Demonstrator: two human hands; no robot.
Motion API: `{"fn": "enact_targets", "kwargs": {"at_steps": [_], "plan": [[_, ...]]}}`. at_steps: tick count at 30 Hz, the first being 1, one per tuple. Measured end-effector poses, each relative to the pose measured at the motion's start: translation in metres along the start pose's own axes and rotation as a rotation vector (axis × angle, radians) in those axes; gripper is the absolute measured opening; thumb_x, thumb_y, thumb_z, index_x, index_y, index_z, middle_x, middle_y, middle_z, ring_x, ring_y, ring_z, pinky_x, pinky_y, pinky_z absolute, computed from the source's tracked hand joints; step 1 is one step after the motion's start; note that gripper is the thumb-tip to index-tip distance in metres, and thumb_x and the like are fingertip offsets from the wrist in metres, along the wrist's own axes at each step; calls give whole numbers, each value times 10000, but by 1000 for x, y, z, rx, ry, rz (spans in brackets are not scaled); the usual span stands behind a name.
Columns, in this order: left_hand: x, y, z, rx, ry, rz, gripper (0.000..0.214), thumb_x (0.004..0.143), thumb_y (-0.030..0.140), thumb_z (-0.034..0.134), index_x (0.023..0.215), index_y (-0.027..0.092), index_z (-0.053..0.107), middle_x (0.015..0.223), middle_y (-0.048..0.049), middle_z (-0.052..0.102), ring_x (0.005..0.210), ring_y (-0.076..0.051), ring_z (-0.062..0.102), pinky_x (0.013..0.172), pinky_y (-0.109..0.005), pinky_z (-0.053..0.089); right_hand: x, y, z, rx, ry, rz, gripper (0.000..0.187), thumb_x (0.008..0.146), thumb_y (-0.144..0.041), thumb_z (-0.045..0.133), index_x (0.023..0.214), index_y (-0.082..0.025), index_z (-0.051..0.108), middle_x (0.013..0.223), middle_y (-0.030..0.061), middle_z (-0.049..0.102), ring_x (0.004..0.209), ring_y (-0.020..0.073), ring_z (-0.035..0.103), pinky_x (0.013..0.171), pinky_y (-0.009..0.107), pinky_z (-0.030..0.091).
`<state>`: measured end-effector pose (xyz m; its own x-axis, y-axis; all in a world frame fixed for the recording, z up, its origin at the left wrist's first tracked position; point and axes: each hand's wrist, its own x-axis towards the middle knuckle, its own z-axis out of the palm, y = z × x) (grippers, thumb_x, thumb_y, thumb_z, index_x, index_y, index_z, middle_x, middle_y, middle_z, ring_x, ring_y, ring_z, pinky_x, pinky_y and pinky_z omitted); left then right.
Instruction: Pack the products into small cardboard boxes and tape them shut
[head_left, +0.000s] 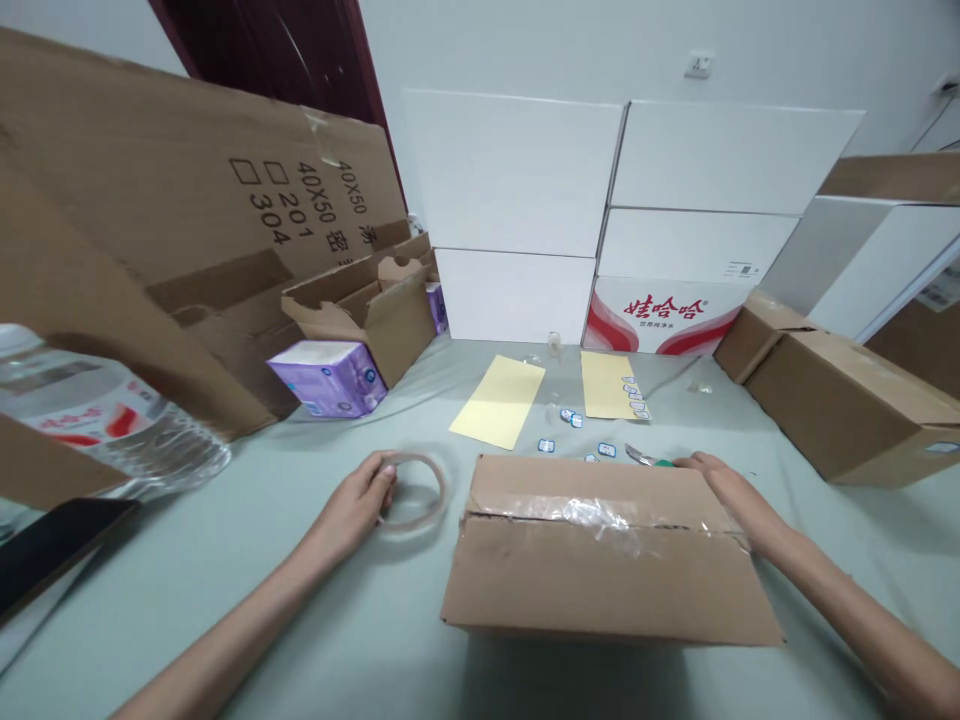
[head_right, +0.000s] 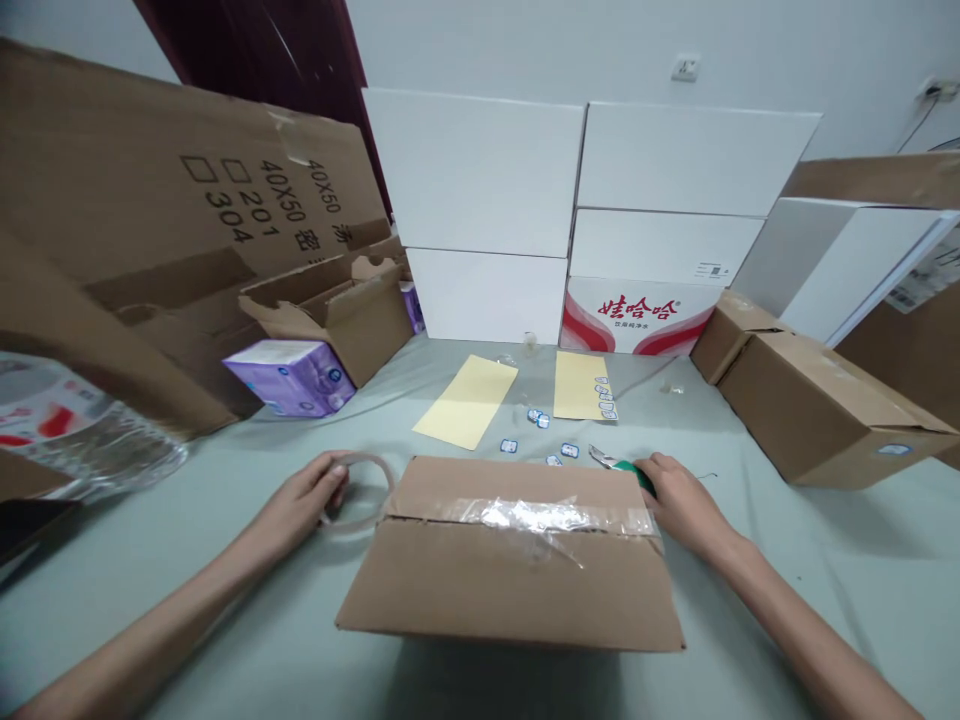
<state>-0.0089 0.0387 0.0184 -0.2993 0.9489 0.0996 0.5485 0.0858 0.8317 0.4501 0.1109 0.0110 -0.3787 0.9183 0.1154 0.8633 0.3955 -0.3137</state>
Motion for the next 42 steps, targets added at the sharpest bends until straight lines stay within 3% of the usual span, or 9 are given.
{"fn": "enact_targets", "kwargs": {"at_steps": [3,6,10,15,20,26,31,38,42], "plan": [[-3,-4,7,106,68,43,437,765,534,572,1016,182,643,1057,-134,648,1185,-386,529,1029,-518,410,-1,0,3,0,47,12,382,845,-288,472,1114,-132,695,978,163,680,979,327,639,871,501,519],[-30,29,2,182,23,213,570,904,522,451,1363,189,499,1438,-165,461,1425,-365,308,1183,-561,205,-9,-7,-7,31,65,-19,435,872,-329,490,1257,-173,621,1191,176,639,1140,346,591,938,556,500],[-81,102,1,248,-303,656,736,871,578,529,1531,356,292,1607,-57,339,1474,-356,290,1214,-536,219,-24,-31,-19,248,-92,-162,287,915,-349,524,1153,-282,670,1200,103,653,1119,299,636,891,459,569],[-92,159,30,519,-700,787,839,815,342,603,1558,148,263,1631,-160,204,1509,-369,205,1202,-555,261,-42,-61,-23,394,-174,-309,169,914,-268,519,927,-249,687,1070,92,671,961,267,673,800,387,587],[-79,167,42,632,-838,755,734,798,187,534,1514,162,375,1598,-155,285,1484,-369,278,1190,-589,258,-54,-67,-31,490,-395,-335,183,916,-269,537,800,-204,664,925,49,677,822,178,675,731,293,557],[-62,171,19,599,-876,789,850,646,165,686,1458,287,465,1526,-101,474,1397,-390,434,1147,-566,353,1,-42,-5,114,-84,-139,237,966,-224,479,1067,-143,677,1052,120,693,1024,224,663,909,383,541],[-21,165,2,607,-916,814,977,661,185,698,1540,339,299,1587,-81,378,1474,-397,298,1198,-631,168,53,-39,28,-1,1,-21,263,946,-304,604,1143,-134,641,1167,110,652,1110,251,618,955,478,510],[0,175,-5,769,-1010,835,763,854,50,486,1526,364,307,1642,-17,247,1536,-292,115,1205,-595,168,73,-37,58,87,61,35,309,956,-344,605,1215,-176,611,1254,92,622,1075,220,633,914,443,543],[-7,169,-8,855,-980,799,783,876,2,381,1541,391,239,1658,5,142,1537,-269,66,1193,-626,165,68,-30,49,248,129,34,279,957,-355,604,1154,-159,626,1141,69,656,970,188,655,842,399,563]]}}
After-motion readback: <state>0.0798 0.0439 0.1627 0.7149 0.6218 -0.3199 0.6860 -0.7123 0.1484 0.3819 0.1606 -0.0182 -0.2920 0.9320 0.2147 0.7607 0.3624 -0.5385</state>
